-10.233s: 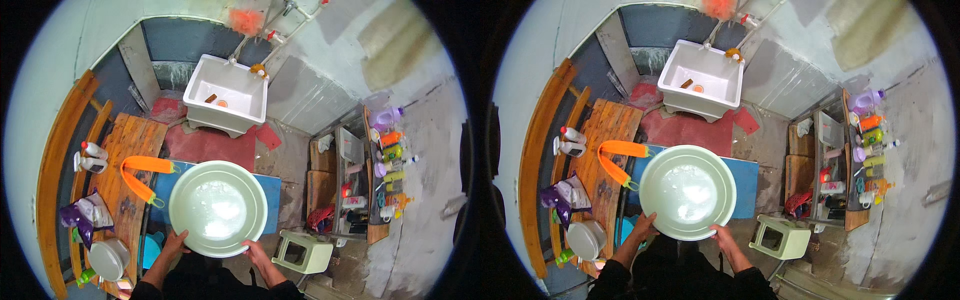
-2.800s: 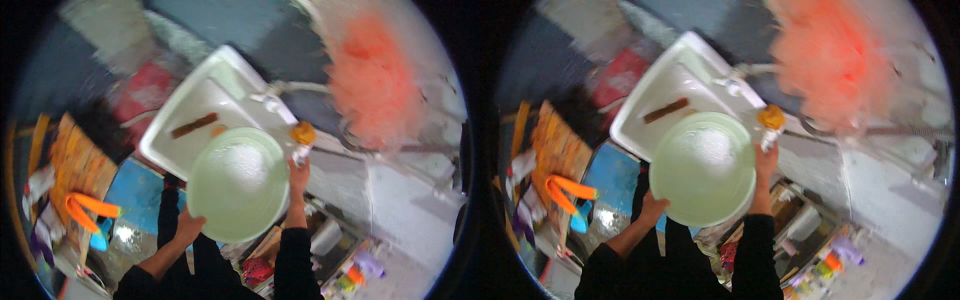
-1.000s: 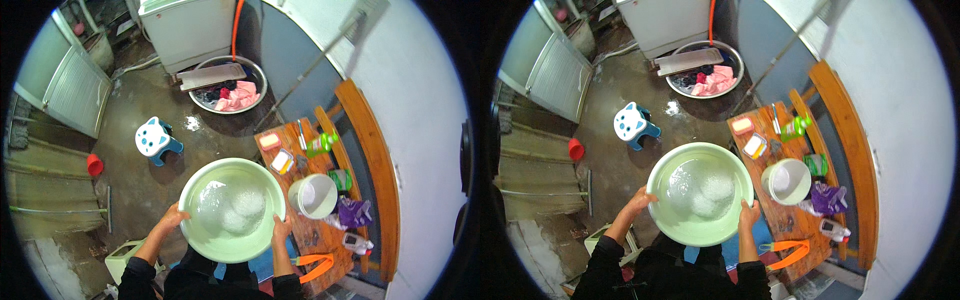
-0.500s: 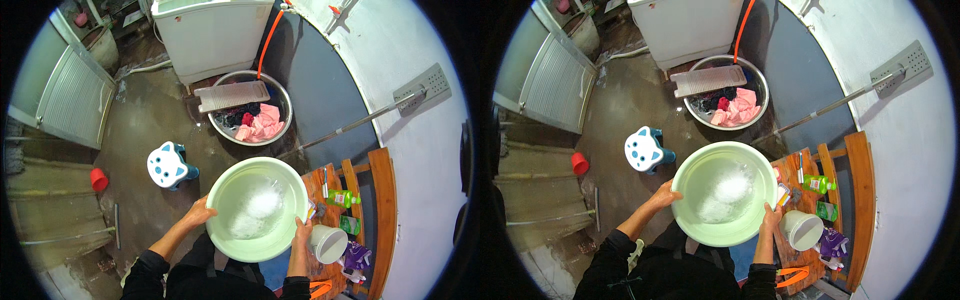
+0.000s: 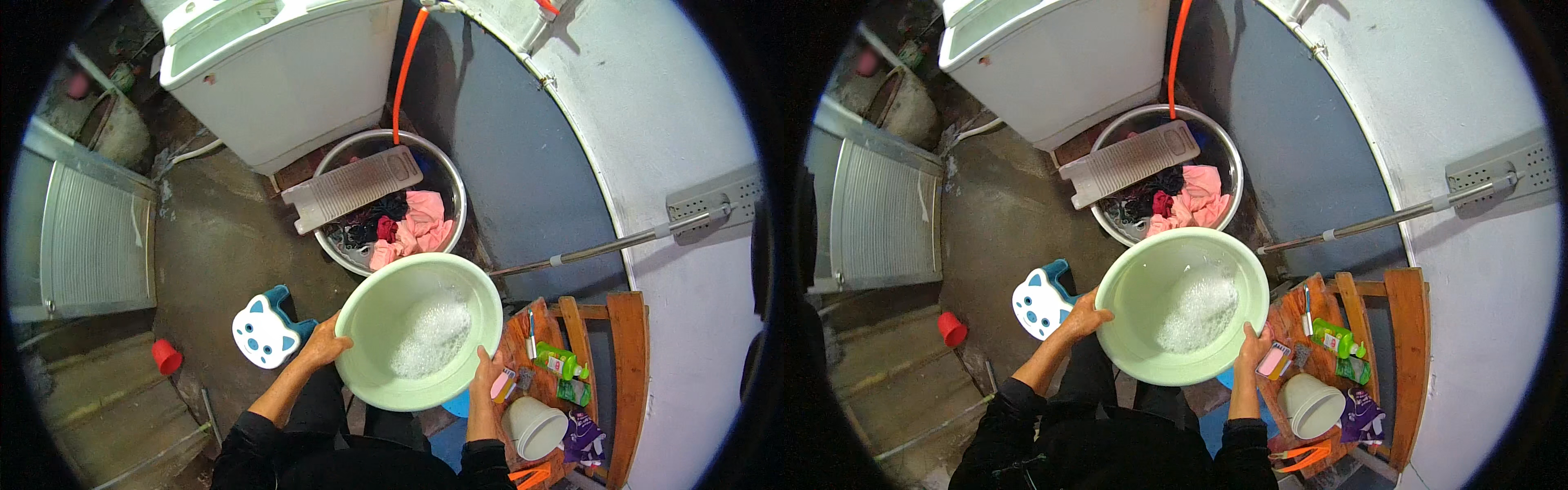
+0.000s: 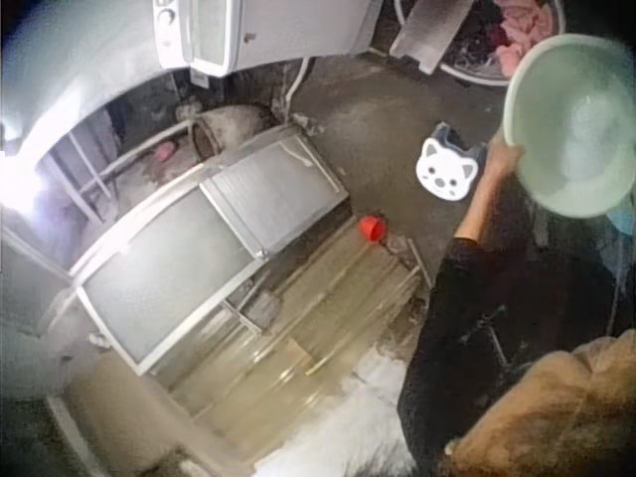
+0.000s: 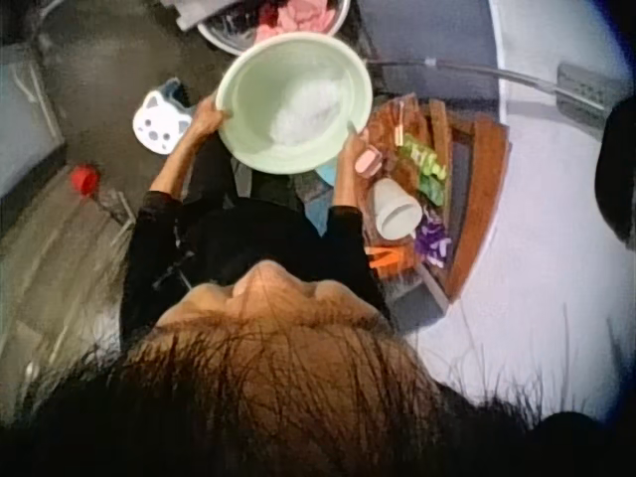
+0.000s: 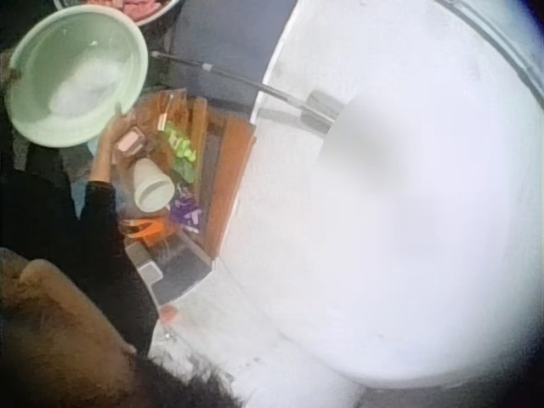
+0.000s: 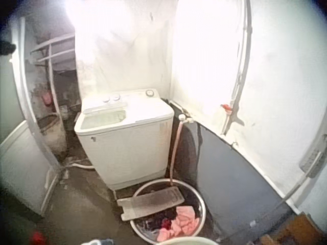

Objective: The person washes clothes by hand in a large metal basin, using a washboard and a smaller green basin for rinsing. They scrub and agitate the garments, then transfer them between basins.

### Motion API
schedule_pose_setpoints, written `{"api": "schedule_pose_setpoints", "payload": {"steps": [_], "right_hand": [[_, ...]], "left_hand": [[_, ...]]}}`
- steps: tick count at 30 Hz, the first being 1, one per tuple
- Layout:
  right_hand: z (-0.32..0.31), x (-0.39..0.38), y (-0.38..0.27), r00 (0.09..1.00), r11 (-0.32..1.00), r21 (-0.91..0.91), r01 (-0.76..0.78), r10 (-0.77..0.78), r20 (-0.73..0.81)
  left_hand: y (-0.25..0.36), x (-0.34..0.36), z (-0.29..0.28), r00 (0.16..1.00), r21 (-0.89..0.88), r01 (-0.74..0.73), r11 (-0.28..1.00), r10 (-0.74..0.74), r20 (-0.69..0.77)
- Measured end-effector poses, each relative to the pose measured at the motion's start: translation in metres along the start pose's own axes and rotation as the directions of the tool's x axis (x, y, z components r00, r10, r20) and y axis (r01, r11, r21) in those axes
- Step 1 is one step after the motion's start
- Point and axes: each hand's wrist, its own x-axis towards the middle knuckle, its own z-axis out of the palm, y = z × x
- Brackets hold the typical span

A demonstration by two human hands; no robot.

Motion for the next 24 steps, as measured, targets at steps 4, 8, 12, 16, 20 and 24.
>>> {"api": "schedule_pose_setpoints", "payload": {"steps": [4, 8, 12, 16, 20, 24], "right_hand": [[0.031, 0.020, 0.014, 0.986, 0.944, -0.310, -0.114, 0.070, -0.149], [0.052, 0.012, 0.053, 0.955, 0.986, -0.058, -0.156, 0.136, -0.262], [0.093, -0.016, 0.095, 0.887, 0.956, 0.152, -0.251, 0.290, -0.360], [0.112, -0.051, 0.168, 0.758, 0.898, 0.123, -0.422, 0.424, -0.496], [0.116, -0.068, 0.228, 0.637, 0.823, 0.112, -0.557, 0.510, -0.578], [0.119, -0.073, 0.264, 0.547, 0.779, 0.226, -0.585, 0.584, -0.599]], "left_hand": [[0.026, 0.051, -0.025, 0.997, 0.124, -0.071, 0.990, 0.068, 0.026], [0.038, 0.104, -0.042, 0.985, 0.236, -0.107, 0.966, 0.070, 0.159], [0.022, 0.162, -0.059, 0.956, 0.327, -0.129, 0.936, 0.030, 0.292], [0.007, 0.207, -0.062, 0.915, 0.446, -0.090, 0.891, -0.103, 0.391], [-0.046, 0.243, -0.050, 0.880, 0.507, -0.122, 0.853, -0.144, 0.453], [-0.129, 0.278, -0.040, 0.838, 0.487, -0.088, 0.869, -0.200, 0.508]]}}
